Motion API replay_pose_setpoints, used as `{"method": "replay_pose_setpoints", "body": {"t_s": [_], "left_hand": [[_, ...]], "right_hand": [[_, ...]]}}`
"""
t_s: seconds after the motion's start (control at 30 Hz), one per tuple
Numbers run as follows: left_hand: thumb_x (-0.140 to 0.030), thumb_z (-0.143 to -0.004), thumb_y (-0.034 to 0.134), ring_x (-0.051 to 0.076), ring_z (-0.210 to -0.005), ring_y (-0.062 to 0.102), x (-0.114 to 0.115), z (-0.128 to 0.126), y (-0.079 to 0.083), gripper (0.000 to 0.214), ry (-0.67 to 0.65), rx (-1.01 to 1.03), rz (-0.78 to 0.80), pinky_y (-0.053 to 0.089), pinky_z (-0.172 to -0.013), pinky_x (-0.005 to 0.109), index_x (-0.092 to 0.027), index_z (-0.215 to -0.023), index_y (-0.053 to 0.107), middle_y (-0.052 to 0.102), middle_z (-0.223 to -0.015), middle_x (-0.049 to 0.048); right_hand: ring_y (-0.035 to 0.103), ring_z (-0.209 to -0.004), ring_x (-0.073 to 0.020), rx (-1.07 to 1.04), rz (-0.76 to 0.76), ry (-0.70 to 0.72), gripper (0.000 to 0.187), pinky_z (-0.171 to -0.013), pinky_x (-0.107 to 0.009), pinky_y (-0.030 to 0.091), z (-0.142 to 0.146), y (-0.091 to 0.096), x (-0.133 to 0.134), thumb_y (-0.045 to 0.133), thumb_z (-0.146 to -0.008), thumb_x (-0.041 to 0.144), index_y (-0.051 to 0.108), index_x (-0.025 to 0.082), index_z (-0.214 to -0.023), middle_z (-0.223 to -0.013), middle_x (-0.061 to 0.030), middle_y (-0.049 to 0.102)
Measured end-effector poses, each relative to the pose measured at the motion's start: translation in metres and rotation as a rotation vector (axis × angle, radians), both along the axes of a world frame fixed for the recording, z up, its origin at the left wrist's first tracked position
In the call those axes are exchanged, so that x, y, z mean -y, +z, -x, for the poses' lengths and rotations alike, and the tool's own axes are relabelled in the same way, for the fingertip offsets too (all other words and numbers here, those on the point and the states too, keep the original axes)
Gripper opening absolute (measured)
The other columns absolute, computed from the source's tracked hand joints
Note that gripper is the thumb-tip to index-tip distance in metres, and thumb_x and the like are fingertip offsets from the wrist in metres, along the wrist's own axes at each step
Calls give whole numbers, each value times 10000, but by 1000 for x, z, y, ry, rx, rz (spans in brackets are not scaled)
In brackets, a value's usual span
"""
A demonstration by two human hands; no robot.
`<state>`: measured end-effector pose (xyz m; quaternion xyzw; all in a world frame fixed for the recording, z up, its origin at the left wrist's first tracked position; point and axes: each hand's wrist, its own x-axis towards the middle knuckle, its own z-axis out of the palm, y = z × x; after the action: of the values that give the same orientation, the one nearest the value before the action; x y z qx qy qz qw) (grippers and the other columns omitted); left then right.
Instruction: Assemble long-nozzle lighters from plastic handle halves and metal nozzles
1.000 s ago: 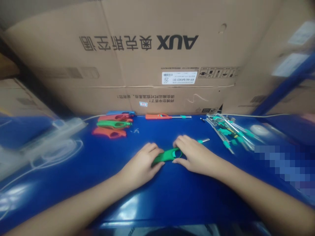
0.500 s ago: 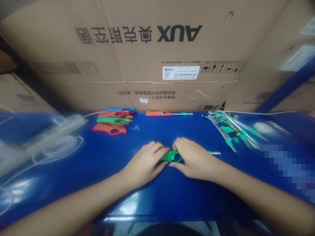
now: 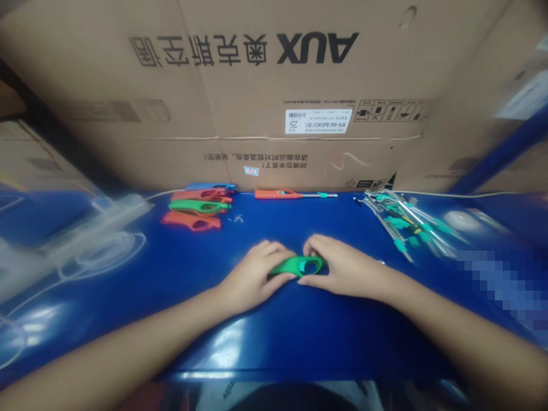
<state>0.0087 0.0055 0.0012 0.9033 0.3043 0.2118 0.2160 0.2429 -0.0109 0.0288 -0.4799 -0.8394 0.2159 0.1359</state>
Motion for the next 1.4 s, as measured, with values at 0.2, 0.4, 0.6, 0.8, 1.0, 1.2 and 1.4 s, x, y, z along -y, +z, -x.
{"method": "replay_pose_setpoints", "body": {"t_s": [0.2, 0.4, 0.6, 0.8, 1.0, 1.2, 1.4], "left_hand": [[-339, -959, 620, 236, -1079, 603, -7, 0, -3, 279, 41, 116, 140, 451, -982, 393, -229, -1210, 671, 681, -1149, 71], [-342, -935, 651, 237, -1109, 625, -11, 2, -5, 288, 70, 235, 262, 470, -1018, 396, -218, -1192, 692, 688, -1170, 84], [-353, -921, 658, 233, -1108, 635, -10, 0, -5, 304, 96, 331, 327, 482, -1028, 398, -215, -1193, 673, 681, -1178, 79], [-376, -965, 584, 218, -1112, 628, -9, 1, -6, 318, 183, 467, 427, 497, -988, 376, -213, -1236, 556, 660, -1188, 76], [-246, -834, 594, 147, -761, 570, -9, 7, 3, 193, 281, 565, 372, 488, -709, 289, -226, -940, 434, 571, -846, -9], [-238, -798, 662, 142, -721, 554, -5, 10, 12, 202, 270, 264, 166, 463, -676, 270, -212, -965, 551, 592, -831, -18], [-281, -883, 661, 186, -845, 612, -9, 5, 3, 116, 110, 53, 93, 484, -769, 296, -175, -927, 650, 637, -955, 48]], "right_hand": [[555, -785, -158, -262, 225, -112, 432, -692, -271, 430, -3, -2, -13, 808, -722, 489, 581, 208, -959, -883, 6, 612], [588, -849, -177, -325, 274, -116, 419, -749, -295, 463, -4, -3, -15, 818, -702, 428, 570, 204, -955, -927, 2, 634], [605, -756, -167, -356, 291, -116, 223, -720, -310, 485, -9, -9, -21, 691, -822, 370, 642, 180, -928, -852, -18, 680], [548, -650, -139, -281, 200, -118, 170, -625, -276, 439, -10, -6, -22, 648, -867, 332, 674, 171, -818, -733, -6, 640], [583, -730, -151, -206, -9, -43, 132, -685, -276, 450, -13, -5, -20, 597, -917, 251, 634, 191, -805, -831, -27, 645], [627, -813, -180, 68, -343, 59, 119, -673, -272, 418, -13, 0, -11, 496, -983, 221, 608, 210, -945, -943, -49, 675], [622, -755, -151, 4, -514, 122, 127, -644, -246, 409, -12, 3, -6, 482, -995, 202, 600, 197, -946, -900, -40, 675]]}}
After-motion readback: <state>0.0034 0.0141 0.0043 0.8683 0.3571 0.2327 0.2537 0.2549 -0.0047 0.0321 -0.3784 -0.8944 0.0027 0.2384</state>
